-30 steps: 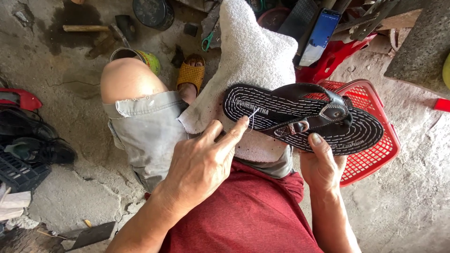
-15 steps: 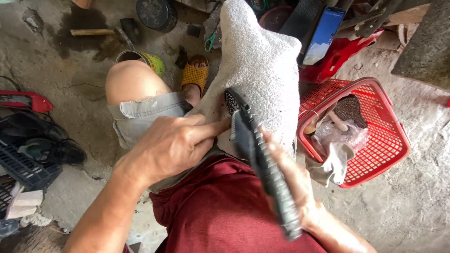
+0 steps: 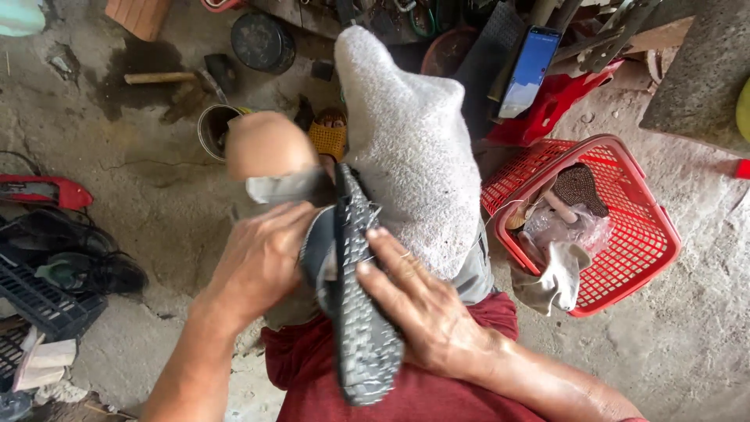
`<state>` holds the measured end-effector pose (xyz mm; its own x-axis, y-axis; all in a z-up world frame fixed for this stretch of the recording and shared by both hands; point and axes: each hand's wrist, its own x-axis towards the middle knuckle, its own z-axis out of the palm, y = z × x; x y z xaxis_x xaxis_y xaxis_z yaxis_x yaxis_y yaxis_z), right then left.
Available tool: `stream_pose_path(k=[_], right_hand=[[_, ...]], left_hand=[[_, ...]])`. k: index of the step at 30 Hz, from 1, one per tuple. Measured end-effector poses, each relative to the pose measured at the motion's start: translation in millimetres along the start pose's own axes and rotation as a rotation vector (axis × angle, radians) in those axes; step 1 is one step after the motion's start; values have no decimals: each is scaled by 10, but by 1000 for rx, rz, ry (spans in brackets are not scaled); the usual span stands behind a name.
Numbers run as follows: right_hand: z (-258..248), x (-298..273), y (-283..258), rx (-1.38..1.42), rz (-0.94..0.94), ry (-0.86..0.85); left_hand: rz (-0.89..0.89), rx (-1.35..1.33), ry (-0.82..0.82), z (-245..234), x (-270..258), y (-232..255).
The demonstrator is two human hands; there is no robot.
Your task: The person sits on the floor and sews a black flip-flop sandal using a needle and white thread. They repeatedly push the needle through the sole and pull the thread tight to secure the stitching.
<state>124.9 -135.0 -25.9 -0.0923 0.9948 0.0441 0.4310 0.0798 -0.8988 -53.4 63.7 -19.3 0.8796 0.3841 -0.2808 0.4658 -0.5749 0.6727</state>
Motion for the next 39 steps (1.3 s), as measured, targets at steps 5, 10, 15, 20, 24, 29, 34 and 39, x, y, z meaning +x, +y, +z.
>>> stream_pose_path(k=[5,10,15,20,24,29,34,39], right_hand=[[-407,22,-78,-183,74,-128],[-943,-185,426,-666,236,197],[-540,199,464,-719,112,362],[-143,347,395,-555,-20,261],[-391,277,55,-84,88,178],[-416,348,32,184,354,166],[-158,466,236,-98,325,196],[-223,580,186,-209,294,77]], left_hand=[[41,97,71,259,-240,-108],[-1,85,219,342,-85,-12],[-30,186,191,342,-48,76],[-1,197,236,383,-109,75],[-44,205,254,411,-97,63],[-21,248,230,534,-34,-14],[-8,257,217,486,-26,40],[-31,282,191,494,48,48]])
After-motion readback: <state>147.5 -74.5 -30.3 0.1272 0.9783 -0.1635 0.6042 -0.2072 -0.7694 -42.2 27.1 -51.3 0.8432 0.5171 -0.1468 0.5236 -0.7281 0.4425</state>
